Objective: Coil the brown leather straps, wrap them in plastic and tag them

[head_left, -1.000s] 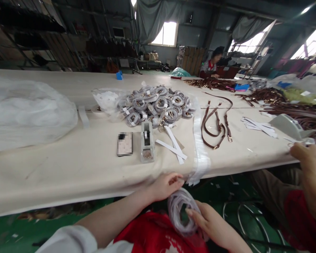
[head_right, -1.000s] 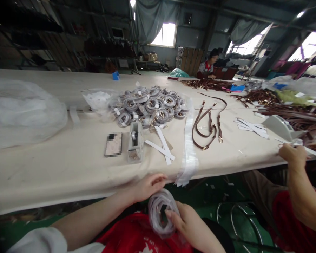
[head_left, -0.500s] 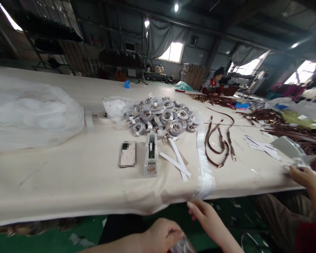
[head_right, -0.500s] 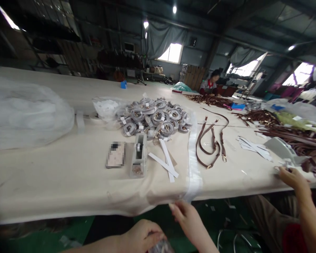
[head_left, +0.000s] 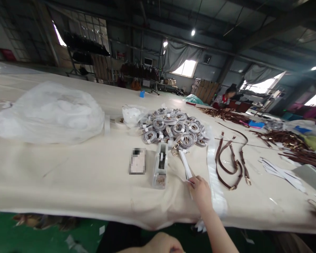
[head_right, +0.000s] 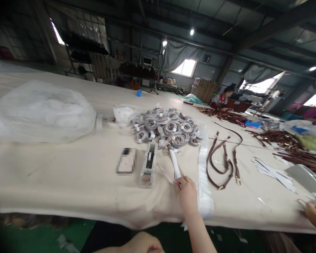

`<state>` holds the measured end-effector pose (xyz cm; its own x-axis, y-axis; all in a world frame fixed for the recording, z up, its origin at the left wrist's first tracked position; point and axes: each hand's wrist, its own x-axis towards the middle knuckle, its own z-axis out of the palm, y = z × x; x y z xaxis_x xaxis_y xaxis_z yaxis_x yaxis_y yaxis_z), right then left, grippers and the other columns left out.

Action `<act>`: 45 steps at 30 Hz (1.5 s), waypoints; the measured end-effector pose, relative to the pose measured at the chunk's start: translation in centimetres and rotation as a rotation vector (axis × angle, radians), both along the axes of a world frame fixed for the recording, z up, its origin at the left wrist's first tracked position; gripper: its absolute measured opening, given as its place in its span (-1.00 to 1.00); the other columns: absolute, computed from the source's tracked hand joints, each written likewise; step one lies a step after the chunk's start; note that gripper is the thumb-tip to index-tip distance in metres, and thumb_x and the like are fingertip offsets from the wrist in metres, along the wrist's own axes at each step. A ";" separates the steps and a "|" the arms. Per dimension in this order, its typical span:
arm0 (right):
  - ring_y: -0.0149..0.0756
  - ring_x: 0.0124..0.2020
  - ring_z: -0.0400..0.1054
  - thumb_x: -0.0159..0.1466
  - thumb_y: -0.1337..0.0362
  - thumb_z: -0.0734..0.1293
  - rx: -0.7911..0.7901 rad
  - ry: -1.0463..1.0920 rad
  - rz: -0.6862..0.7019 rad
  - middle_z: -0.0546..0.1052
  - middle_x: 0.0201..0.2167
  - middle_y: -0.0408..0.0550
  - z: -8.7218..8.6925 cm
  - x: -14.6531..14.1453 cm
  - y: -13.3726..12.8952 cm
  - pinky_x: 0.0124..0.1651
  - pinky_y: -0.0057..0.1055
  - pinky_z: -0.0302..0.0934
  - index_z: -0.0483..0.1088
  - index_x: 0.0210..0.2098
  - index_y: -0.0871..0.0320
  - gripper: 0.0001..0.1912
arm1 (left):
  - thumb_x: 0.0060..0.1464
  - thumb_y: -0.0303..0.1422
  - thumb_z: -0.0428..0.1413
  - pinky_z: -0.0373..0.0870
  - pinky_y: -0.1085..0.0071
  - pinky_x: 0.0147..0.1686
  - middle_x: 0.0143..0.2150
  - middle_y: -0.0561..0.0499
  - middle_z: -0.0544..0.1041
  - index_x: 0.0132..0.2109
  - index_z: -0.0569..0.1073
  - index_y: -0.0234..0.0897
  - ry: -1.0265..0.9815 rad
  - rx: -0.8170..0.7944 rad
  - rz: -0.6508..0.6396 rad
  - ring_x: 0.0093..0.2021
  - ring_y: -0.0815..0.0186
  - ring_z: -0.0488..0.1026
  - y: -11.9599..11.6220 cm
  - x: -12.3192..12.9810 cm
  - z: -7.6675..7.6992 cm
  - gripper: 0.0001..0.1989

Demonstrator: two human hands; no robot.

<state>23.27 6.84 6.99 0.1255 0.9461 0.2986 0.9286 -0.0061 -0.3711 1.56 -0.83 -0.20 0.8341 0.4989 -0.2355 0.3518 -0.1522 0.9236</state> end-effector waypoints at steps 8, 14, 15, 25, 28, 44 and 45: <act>-0.17 -0.18 0.51 0.41 0.17 0.25 0.101 -0.060 0.160 0.64 -0.22 -0.04 3.1 0.3 -10.2 -0.04 -0.30 0.23 0.52 -0.19 0.06 -0.79 | 0.25 -0.14 -0.02 0.33 0.46 -0.37 -0.30 -0.04 0.65 -0.18 0.63 -0.24 0.095 0.085 0.042 -0.33 0.22 0.53 -0.2 -0.3 4.4 -0.62; -0.24 -0.35 0.51 0.40 0.22 0.28 0.077 0.032 0.146 0.62 -0.38 -0.07 3.2 0.0 -15.5 -0.22 -0.36 0.28 0.43 -0.30 0.08 -0.84 | 0.26 0.08 -0.07 0.33 0.47 -0.35 -0.31 -0.04 0.62 -0.17 0.61 -0.27 0.005 0.066 -0.042 -0.33 0.24 0.50 -0.7 0.7 4.5 -0.44; -0.24 -0.34 0.51 0.41 0.22 0.26 0.020 0.083 0.146 0.61 -0.37 -0.06 2.8 -0.3 -16.2 -0.23 -0.36 0.30 0.43 -0.29 0.08 -0.84 | 0.25 0.12 -0.09 0.35 0.46 -0.31 -0.30 -0.03 0.62 -0.17 0.61 -0.28 -0.026 0.062 -0.051 -0.31 0.24 0.51 -0.8 0.8 4.6 -0.40; -0.09 -0.18 0.51 0.26 0.22 0.39 -0.357 0.603 0.046 0.61 -0.17 0.05 0.0 -2.9 -21.3 -0.11 -0.25 0.39 0.54 -0.10 0.04 -0.79 | 0.33 -0.13 -0.14 0.39 0.39 -0.08 -0.22 -0.06 0.63 -0.17 0.60 -0.32 -0.064 -0.050 0.073 -0.18 0.20 0.53 -1.2 1.3 5.3 -0.51; -0.04 -0.06 0.50 0.18 0.13 0.47 -0.461 1.039 0.001 0.61 -0.10 0.07 -0.4 -1.7 -22.3 0.03 -0.21 0.37 0.54 -0.09 0.06 -0.68 | 0.29 -0.24 -0.10 0.38 0.38 0.00 -0.12 -0.04 0.65 -0.09 0.61 -0.29 -0.034 -0.116 0.090 -0.08 0.19 0.54 -1.2 1.2 5.0 -0.59; -0.13 -0.22 0.53 0.09 0.08 0.55 -0.472 1.595 -0.109 0.66 -0.19 0.06 -2.0 -0.9 -22.9 -0.06 -0.22 0.35 0.60 -0.18 0.13 -0.64 | 0.27 -0.25 -0.09 0.40 0.37 0.01 -0.09 -0.06 0.65 -0.06 0.61 -0.30 -0.028 -0.185 0.102 -0.05 0.19 0.55 -1.1 1.2 3.7 -0.59; -0.14 -0.22 0.53 0.10 0.08 0.54 -0.470 1.603 -0.111 0.65 -0.19 0.05 -2.0 -0.8 -22.8 -0.06 -0.23 0.35 0.60 -0.18 0.13 -0.65 | 0.27 -0.26 -0.09 0.40 0.36 0.01 -0.09 -0.06 0.65 -0.06 0.61 -0.31 -0.025 -0.183 0.102 -0.04 0.18 0.55 -1.1 1.2 3.7 -0.59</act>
